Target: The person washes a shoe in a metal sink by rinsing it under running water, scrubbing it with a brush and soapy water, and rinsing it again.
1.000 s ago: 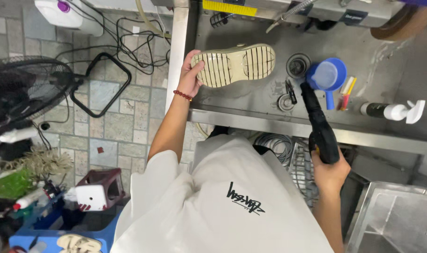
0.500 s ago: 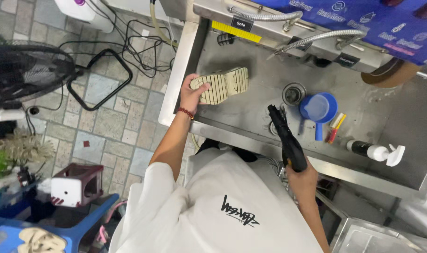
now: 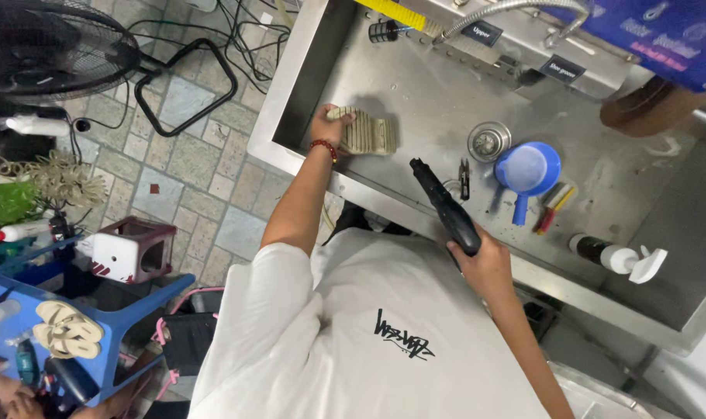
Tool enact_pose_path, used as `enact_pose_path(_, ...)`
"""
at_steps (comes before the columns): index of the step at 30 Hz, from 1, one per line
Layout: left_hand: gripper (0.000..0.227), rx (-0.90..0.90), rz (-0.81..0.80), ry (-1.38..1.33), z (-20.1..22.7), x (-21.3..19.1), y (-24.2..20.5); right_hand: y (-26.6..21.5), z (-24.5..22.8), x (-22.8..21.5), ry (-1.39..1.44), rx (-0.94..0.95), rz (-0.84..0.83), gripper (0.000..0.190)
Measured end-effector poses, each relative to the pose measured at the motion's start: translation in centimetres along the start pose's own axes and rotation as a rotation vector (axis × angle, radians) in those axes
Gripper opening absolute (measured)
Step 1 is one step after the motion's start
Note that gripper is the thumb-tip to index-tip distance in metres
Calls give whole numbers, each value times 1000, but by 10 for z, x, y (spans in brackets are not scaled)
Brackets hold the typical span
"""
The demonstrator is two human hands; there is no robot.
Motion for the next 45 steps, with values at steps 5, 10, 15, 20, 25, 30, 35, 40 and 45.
enact_pose_path(5,56,-159,147,232,0,-2,3,10,1,12,-26,-21,-6,57)
enact_pose_path(10,67,85,196,408,-26,-9,41,28,-9,35,-68,98,-106,53)
enact_pose_path(15,64,68,177,351,-51,-20,67,29,-31,46,-118,23,-98,56)
enact_pose_path(20,65,52,191,403,-39,-19,60,38,-53,59,-164,-22,-97,53)
enact_pose_path(25,67,-48,219,368,-40,-20,60,40,-60,63,-210,47,-110,50)
enact_pose_path(30,69,-37,230,366,-39,-11,60,35,-59,65,-232,87,-131,51)
enact_pose_path(35,68,-49,205,360,-27,-6,42,33,-58,71,-219,75,-69,50)
enact_pose_path(40,62,-94,199,300,-26,-11,27,34,-67,72,-159,29,23,46)
enact_pose_path(45,64,-97,204,264,-36,-12,33,35,-69,75,-204,79,-6,50)
Point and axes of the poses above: each hand's wrist, its own y-axis towards the middle knuckle, its own x-axis out of the palm, z = x × y, the point moved 6 cm from there along y, towards the middle knuckle, and after that the axes turned 8 degrees about -x, right-handed, at the moved point
